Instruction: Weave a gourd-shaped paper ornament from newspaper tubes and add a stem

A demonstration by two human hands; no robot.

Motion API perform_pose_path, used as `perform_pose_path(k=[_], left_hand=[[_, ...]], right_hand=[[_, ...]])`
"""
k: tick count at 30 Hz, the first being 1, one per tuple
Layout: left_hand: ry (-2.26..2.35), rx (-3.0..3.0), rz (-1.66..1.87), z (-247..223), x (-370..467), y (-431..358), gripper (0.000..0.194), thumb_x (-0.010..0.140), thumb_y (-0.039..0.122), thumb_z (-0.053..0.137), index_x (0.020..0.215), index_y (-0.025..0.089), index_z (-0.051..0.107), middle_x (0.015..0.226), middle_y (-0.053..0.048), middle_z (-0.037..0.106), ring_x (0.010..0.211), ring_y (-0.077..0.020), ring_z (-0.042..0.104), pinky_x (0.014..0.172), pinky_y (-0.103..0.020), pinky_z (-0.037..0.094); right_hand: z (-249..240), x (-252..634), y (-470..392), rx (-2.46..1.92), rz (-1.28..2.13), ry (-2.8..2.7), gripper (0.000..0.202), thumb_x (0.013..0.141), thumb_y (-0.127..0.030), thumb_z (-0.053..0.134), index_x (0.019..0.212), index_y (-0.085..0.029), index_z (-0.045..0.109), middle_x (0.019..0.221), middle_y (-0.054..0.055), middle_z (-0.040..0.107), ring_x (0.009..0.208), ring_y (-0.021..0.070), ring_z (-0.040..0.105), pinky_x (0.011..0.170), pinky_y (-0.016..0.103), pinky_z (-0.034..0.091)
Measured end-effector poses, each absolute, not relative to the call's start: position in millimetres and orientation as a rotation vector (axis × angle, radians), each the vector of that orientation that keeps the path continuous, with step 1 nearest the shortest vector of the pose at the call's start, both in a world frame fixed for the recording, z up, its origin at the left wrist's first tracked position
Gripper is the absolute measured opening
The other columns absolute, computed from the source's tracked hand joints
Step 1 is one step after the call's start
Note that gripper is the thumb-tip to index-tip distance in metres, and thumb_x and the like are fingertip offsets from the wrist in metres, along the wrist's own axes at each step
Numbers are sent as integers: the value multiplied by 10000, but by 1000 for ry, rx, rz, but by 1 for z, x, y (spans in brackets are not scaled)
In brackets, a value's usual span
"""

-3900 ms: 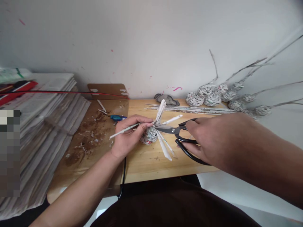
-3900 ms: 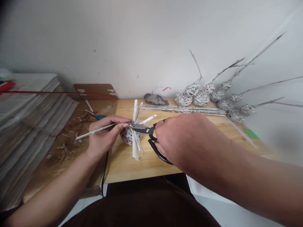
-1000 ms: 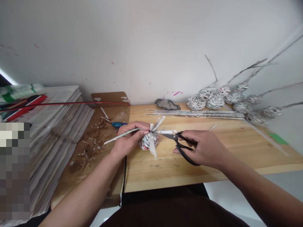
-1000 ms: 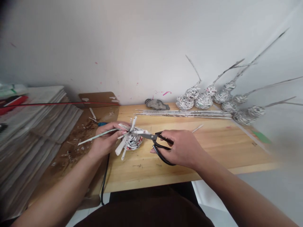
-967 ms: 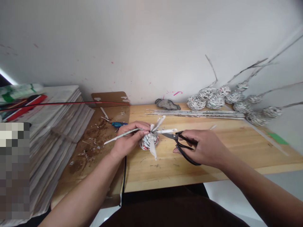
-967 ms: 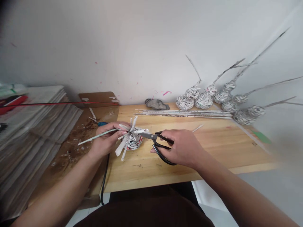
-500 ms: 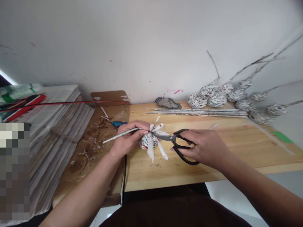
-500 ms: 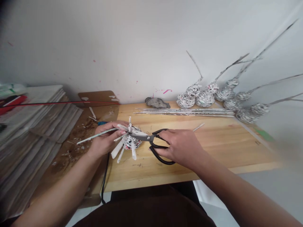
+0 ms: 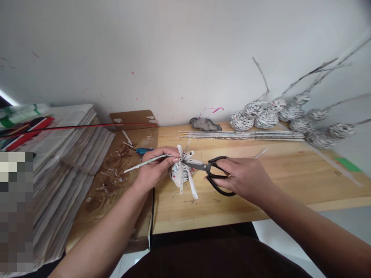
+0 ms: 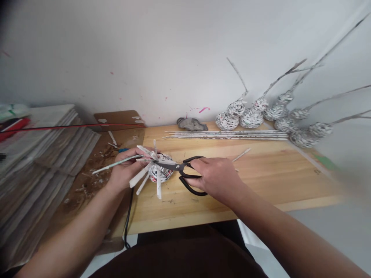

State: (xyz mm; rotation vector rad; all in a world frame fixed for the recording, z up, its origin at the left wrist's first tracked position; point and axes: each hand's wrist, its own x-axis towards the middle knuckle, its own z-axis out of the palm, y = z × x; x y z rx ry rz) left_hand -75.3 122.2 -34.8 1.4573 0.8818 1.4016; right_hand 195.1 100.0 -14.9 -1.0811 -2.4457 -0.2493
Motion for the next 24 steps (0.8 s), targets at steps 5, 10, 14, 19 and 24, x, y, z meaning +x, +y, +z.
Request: perform_pose_path(k=[5,10,14,19,24], left_hand=[[919,1392,1405,-32,-74,122,141,699,296,868,736,188,786,821,-63,783,761,-192,711,740,-295,563],[904,1434,1426,-35,-75,121,80,727,242,848,767,199,793,830,-48,787,757,-160,707,730,-247,545],[909,1435,1436,-35,-74,122,90,714,248,854,751,200,787,798,-38,783,718,-147,692,695,-234,536],[957,1438,1425,-31,-72,121,160,691,304,862,732,174,777,777,-66,775,714,-188,700,690,-286,554],[963,1425,1417,-30,-72,121,180,679,318,866,729,170,776,792,-76,783,723,-202,712,684,-295,558]], right_hand=[[-23,190,103,-1063,-92,-2405,281,898,-429,681,964,-160,723,762,27,739,636,154,654,578,273,393],[-22,187,105,-1222,589,-2355,390,822,-515,731,649,-190,604,542,-64,532,490,83,423,502,231,307],[-16,186,104,-1284,976,-2238,416,792,-524,744,633,-186,560,529,-85,440,505,78,359,488,219,283],[-17,187,101,-1278,1156,-2192,346,792,-497,742,716,-175,640,556,-71,464,522,91,382,486,228,292],[-21,187,100,-1248,1245,-2187,292,821,-463,720,802,-173,690,574,-57,512,524,98,415,487,230,303]])
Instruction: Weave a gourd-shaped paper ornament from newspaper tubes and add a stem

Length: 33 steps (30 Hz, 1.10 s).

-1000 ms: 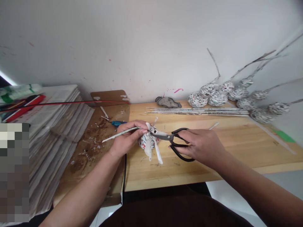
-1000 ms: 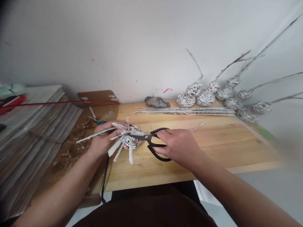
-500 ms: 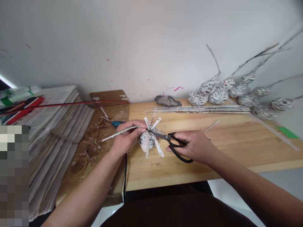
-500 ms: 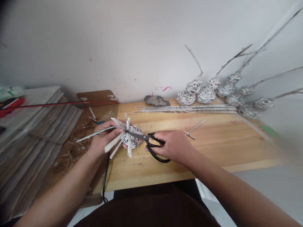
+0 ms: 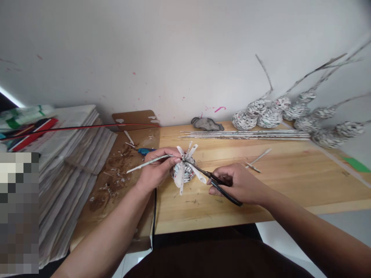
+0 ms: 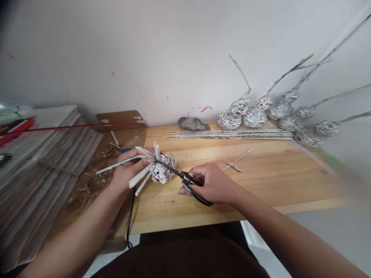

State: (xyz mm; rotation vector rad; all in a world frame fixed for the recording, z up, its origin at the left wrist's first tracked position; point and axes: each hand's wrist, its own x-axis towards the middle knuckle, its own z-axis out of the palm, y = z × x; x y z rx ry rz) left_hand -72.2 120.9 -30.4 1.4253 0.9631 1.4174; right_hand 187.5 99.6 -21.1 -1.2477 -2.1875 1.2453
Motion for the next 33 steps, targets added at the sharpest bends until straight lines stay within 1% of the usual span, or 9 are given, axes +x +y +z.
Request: perform_pose_path(k=[7,9,11,13,16,18,22,27,33], left_hand=[[932,1457,1449,-31,-74,122,141,689,294,865,714,186,779,799,-62,787,732,-187,712,695,-282,560],[928,1453,1450,-32,-74,122,137,685,287,870,715,187,781,807,-65,788,749,-192,717,711,-289,564],[936,1442,1447,-32,-75,121,136,687,284,870,721,185,783,822,-74,789,780,-208,725,741,-312,573],[933,1441,1431,-33,-75,120,123,700,277,863,736,186,788,841,-82,791,814,-222,731,771,-332,579],[906,1472,1422,-32,-75,120,78,722,246,848,758,202,795,847,-71,792,826,-207,734,794,-324,579],[892,1494,1427,-32,-75,120,72,728,248,846,764,210,796,840,-65,792,815,-200,736,788,-322,583],[916,1486,1428,-33,-75,121,118,721,290,854,770,202,793,844,-78,794,804,-215,743,769,-344,599],[933,1468,1429,-34,-76,120,127,713,276,862,785,195,795,868,-85,801,829,-222,752,798,-347,603],[906,1507,1410,-33,-75,120,95,742,266,842,793,200,797,887,-81,807,868,-234,762,845,-362,605]], right_hand=[[-8,184,93,-1354,1298,-2125,375,801,-512,729,661,-182,618,552,-66,458,514,89,392,471,222,279],[-4,183,89,-1379,1224,-2148,413,804,-530,721,624,-188,576,535,-71,432,500,85,369,461,220,267],[-2,183,85,-1392,1022,-2215,458,819,-541,703,585,-196,513,508,-73,416,479,82,348,456,225,255],[-2,183,80,-1391,710,-2312,464,840,-533,683,581,-202,487,493,-66,447,460,86,361,465,243,249],[-6,184,74,-1331,194,-2411,374,863,-486,667,645,-206,551,549,-26,586,476,119,488,501,282,279],[-9,186,73,-1269,-72,-2430,324,886,-473,645,718,-199,612,623,9,666,521,156,582,524,308,309],[-10,186,76,-1185,-374,-2414,284,902,-449,635,836,-177,683,692,48,722,580,205,658,555,342,359],[-5,187,83,-1149,-420,-2394,226,855,-395,681,890,-172,702,772,58,763,670,228,705,624,355,421],[-6,188,85,-1195,-184,-2410,272,827,-441,695,925,-188,713,824,43,776,695,230,717,636,336,434]])
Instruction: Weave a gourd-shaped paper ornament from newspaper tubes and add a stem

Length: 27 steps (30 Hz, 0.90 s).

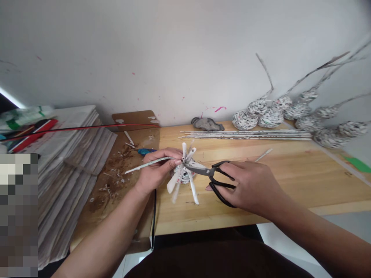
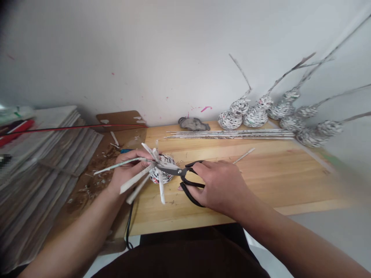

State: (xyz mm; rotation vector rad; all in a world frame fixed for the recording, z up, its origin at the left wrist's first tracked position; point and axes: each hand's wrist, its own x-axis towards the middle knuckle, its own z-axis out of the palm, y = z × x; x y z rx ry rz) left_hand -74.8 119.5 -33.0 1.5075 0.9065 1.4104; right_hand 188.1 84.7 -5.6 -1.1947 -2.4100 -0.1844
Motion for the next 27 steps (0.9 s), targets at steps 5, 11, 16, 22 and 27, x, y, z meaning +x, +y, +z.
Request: perform_pose_path(k=[5,11,16,22,27], left_hand=[[892,1489,1428,-34,-75,120,96,734,263,847,781,199,794,868,-77,807,864,-240,765,842,-362,605],[870,1532,1425,-36,-76,121,59,768,245,822,813,213,802,894,-71,808,904,-231,762,871,-354,595],[849,1538,1438,-36,-74,120,65,775,204,812,836,222,800,895,-60,805,895,-220,762,861,-346,597],[844,1532,1410,-41,-76,121,70,773,228,816,840,212,801,920,-78,797,907,-230,754,856,-358,601],[782,1528,1422,-45,-77,123,103,785,156,799,859,227,805,911,-53,792,898,-207,755,856,-323,587]], right_hand=[[-8,186,84,-1271,67,-2414,320,839,-525,687,826,-205,679,702,17,730,595,172,650,550,288,363],[-8,185,82,-1328,290,-2428,435,862,-615,638,712,-208,605,598,-15,640,510,130,549,520,268,312],[-7,183,77,-1386,265,-2411,464,854,-628,631,666,-210,562,563,-14,603,490,132,505,511,277,284],[-7,187,82,-1380,402,-2400,388,843,-581,659,747,-208,616,638,-8,634,548,136,530,537,268,314],[-7,190,88,-1391,643,-2398,454,824,-574,674,627,-210,487,530,-53,465,488,102,390,494,258,250]])
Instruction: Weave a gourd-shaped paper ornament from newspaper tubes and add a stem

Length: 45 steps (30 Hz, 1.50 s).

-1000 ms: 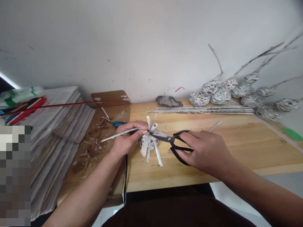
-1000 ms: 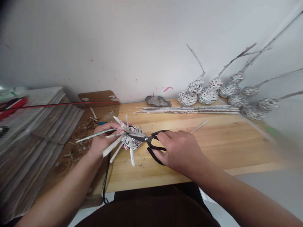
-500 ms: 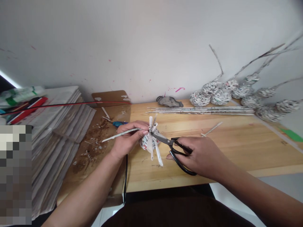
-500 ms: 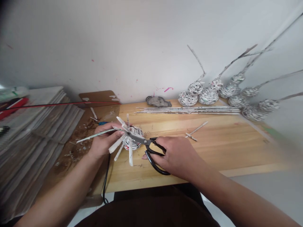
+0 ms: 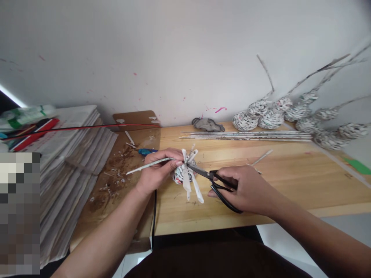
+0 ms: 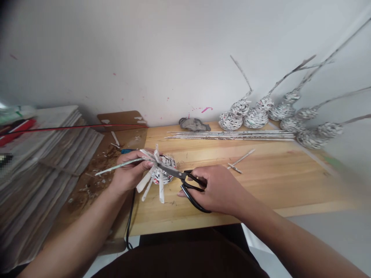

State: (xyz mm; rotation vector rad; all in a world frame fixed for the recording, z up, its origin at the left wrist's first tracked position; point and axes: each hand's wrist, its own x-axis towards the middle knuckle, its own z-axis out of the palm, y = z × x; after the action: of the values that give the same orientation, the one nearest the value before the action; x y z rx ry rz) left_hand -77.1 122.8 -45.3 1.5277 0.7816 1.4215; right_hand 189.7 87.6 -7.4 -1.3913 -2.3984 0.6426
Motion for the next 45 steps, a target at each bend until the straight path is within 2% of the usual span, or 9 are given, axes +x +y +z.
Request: perform_pose_path(k=[4,12,17,20,28,36,38,40,45], left_hand=[[747,1536,1420,-46,-78,124,127,790,136,791,864,238,805,904,-36,792,881,-188,750,833,-298,581],[744,1563,1426,-45,-76,123,165,798,125,784,883,265,808,931,-31,802,939,-200,756,867,-311,581],[799,1590,1438,-41,-75,120,121,787,148,799,860,243,811,909,-46,807,932,-213,758,875,-330,589],[821,1574,1440,-39,-75,119,117,784,158,804,858,248,812,909,-37,808,904,-198,758,874,-322,590],[818,1599,1437,-37,-75,120,133,794,153,791,866,262,813,905,-27,805,873,-169,748,856,-294,591],[867,1635,1440,-39,-74,120,83,778,186,810,845,236,811,888,-54,803,851,-197,749,811,-314,603],[873,1646,1435,-38,-73,119,62,776,206,812,834,228,808,877,-62,802,850,-205,748,800,-323,606],[875,1653,1432,-38,-73,119,58,774,219,815,831,223,807,874,-66,802,849,-209,748,800,-329,607],[899,1625,1433,-40,-73,119,51,788,221,804,838,220,802,890,-59,801,873,-208,749,836,-328,594]], right_hand=[[-10,192,91,-1359,726,-2402,436,819,-543,683,630,-208,480,536,-56,449,497,99,381,496,258,232],[-7,188,87,-1361,624,-2392,451,813,-563,686,625,-207,481,532,-52,466,490,99,394,504,261,246],[-8,185,79,-1350,311,-2389,290,826,-483,692,791,-198,651,690,5,676,577,149,576,556,282,327],[-12,184,78,-1287,39,-2401,265,830,-448,698,853,-185,685,750,30,734,610,185,641,588,310,353],[-12,187,78,-1231,-388,-2466,385,892,-559,644,882,-177,694,705,40,723,556,207,641,576,348,338],[-25,187,82,-1155,-427,-2389,284,905,-439,677,794,-178,653,661,15,704,559,181,642,584,319,347],[-32,186,81,-1164,-368,-2351,284,900,-423,679,758,-179,644,638,17,691,535,168,616,564,308,330],[-37,185,79,-1220,-131,-2285,322,889,-442,674,705,-186,612,605,6,656,513,148,572,534,288,315],[-39,187,82,-1465,968,-1841,459,855,-555,654,601,-212,485,496,-59,458,434,98,424,439,237,292]])
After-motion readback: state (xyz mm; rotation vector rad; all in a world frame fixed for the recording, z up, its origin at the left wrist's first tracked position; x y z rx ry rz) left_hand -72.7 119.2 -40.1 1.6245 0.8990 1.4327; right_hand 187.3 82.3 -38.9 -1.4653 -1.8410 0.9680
